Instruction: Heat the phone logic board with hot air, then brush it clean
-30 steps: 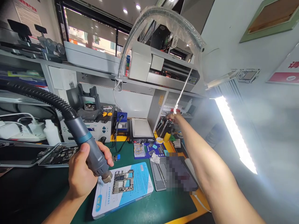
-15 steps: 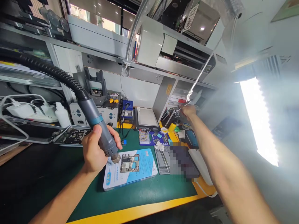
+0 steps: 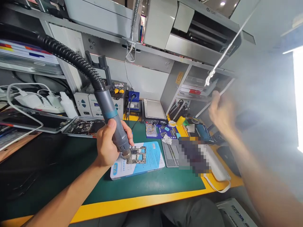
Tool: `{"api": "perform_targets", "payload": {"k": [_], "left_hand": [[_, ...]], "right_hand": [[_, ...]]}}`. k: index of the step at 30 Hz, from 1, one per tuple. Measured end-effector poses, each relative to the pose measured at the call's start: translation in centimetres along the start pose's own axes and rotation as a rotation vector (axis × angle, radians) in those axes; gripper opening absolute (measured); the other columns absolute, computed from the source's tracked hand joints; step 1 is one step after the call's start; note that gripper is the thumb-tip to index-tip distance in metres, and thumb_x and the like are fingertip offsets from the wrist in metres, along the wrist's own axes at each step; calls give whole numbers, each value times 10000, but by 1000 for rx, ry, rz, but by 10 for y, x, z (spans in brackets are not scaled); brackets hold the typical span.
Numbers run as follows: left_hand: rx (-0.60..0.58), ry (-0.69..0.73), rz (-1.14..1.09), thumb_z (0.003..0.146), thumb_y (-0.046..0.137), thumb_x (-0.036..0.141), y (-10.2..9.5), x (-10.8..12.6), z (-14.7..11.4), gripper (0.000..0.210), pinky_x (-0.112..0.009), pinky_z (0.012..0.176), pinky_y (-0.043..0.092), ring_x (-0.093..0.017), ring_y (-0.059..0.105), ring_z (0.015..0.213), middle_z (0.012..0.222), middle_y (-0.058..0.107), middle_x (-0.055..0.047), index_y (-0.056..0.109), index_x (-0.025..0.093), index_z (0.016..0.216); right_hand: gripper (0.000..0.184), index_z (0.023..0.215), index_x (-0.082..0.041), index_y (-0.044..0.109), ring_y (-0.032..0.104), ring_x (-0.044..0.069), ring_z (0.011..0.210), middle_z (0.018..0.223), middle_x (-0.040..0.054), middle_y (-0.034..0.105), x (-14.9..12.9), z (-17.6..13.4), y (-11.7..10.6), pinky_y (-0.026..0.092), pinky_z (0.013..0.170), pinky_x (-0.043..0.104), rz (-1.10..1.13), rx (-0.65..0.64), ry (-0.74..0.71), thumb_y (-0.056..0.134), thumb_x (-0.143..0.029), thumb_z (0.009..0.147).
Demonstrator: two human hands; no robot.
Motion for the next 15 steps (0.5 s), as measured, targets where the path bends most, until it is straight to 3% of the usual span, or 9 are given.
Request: {"api": "perform_targets", "payload": {"k": [1,3,5,7,10,15], "left_hand": [[-7,-7,-2,910,776,947,2,-1,-1,748,-320,478,555,-168,664,489,653,693,-28,694,224,734],[-18,-18,-2,917,780,938,6,-3,-4,748,-317,484,565,-167,668,491,649,691,-30,691,221,726],[-19,-22,6,915,779,939,9,-5,-7,752,-314,480,564,-164,666,488,644,690,-32,690,219,719],[-13,-22,22,913,770,947,10,-8,-10,754,-313,477,562,-161,660,486,638,685,-28,688,222,723],[-2,-20,48,916,752,956,10,-10,-12,752,-314,470,560,-159,658,486,643,680,-19,672,229,740],[-6,-10,58,928,757,939,12,-8,-12,732,-310,471,561,-156,658,492,647,677,-9,664,232,764]], "right_hand": [[375,1502,-242,792,826,290,1268,1550,138,797,2,-25,7,732,1080,514,15,-90,-29,815,-447,1189],[283,1298,-214,824,828,205,968,1243,72,860,-5,-87,31,737,867,385,69,-354,-145,791,-479,1204],[476,883,-250,753,716,195,673,831,13,768,-24,-153,55,641,617,327,140,-621,-325,671,-562,1234],[526,803,-294,688,676,233,622,708,4,684,-45,-206,67,589,589,355,208,-790,-478,620,-593,1230],[403,924,-294,719,737,255,707,862,47,758,-69,-241,72,596,695,375,258,-842,-580,544,-425,1263],[309,985,-270,764,735,239,734,927,66,761,-87,-249,73,490,684,355,223,-820,-660,581,-267,1233]]}}
Point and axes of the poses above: each hand's wrist, its own z-axis towards the middle knuckle, its own y-axis out of the palm, x = y × z, the point moved 9 cm from there along z, towards the middle knuckle
